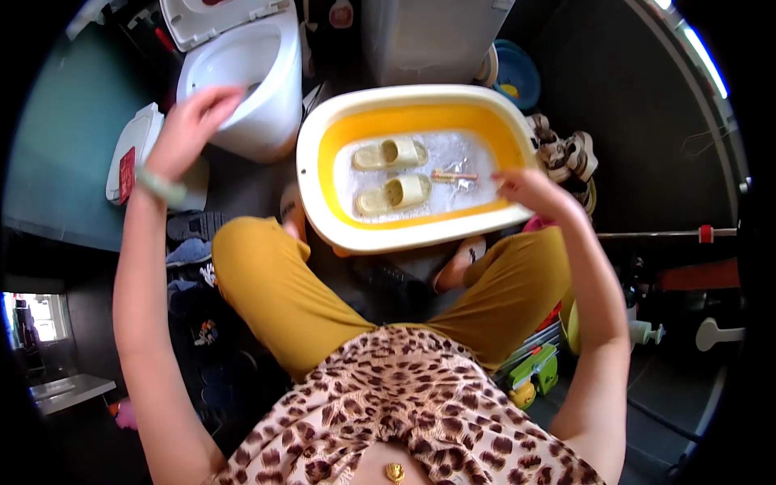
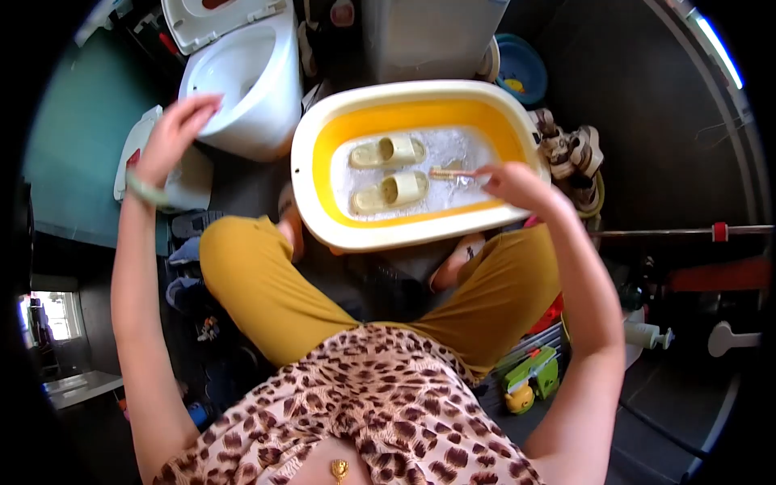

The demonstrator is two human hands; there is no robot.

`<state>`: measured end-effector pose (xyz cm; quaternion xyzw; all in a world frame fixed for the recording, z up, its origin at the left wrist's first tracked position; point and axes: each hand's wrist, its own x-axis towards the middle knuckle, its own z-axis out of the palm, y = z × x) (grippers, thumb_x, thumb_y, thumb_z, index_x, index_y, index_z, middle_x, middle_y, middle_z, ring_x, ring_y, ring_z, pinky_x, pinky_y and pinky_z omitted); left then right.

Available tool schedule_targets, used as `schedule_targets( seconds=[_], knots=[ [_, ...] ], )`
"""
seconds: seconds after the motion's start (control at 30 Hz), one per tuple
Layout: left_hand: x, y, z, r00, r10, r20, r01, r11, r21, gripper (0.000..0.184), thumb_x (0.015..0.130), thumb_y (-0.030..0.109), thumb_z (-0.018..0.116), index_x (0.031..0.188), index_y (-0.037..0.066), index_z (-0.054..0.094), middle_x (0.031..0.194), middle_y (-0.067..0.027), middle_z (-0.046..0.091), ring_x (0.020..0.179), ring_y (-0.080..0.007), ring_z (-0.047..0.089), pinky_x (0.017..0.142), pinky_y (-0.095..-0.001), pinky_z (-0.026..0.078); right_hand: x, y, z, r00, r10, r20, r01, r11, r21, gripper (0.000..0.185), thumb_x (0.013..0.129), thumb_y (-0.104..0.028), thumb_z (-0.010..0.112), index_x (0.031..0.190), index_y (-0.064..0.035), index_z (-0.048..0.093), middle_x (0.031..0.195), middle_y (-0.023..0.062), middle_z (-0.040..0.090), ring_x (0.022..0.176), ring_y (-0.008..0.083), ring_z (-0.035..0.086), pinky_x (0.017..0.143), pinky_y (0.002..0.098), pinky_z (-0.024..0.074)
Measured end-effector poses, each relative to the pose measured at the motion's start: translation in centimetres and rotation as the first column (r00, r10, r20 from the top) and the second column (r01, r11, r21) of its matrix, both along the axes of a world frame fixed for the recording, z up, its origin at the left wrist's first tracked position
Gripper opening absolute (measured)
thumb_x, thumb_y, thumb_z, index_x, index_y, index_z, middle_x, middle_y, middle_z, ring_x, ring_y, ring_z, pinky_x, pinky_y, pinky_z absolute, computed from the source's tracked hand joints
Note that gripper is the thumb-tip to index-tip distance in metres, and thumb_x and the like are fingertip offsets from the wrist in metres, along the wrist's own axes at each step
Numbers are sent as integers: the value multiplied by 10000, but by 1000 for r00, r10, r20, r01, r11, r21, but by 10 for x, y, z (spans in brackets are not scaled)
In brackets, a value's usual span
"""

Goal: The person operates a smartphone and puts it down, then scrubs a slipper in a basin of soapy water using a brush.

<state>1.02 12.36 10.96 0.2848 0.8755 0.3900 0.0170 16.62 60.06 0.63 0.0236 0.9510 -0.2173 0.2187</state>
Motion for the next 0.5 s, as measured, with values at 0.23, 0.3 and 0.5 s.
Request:
schedule_targets(
  seconds=[0.23,0.3,0.5],
  knots=[
    [-66,213,-141,662,-227,714,-174,881,441,272,914,295,536,1049,66,594,932,-57,645,799,-124,608,711,-264,470,-90,65,-30,1000,7,-23,1,946,325,335,840,-145,578,1170,-89,593,1106,137,618,1022,253,591,887,351,471],
    [-45,247,-207,463,-71,883,-497,805,325,326,898,265,558,1118,25,552,965,-101,633,838,-156,613,762,-286,495,-110,84,-91,996,90,-23,-76,928,365,309,825,-148,565,1128,-100,605,1070,143,626,1003,274,594,850,386,483],
    [-34,276,-374,131,256,958,-780,623,-60,312,859,283,612,1085,71,579,986,-54,634,854,-121,584,758,-250,446,-114,99,-275,972,229,45,-232,926,299,267,803,-105,501,1059,-93,572,1026,141,592,945,325,586,791,425,491]
  ],
)
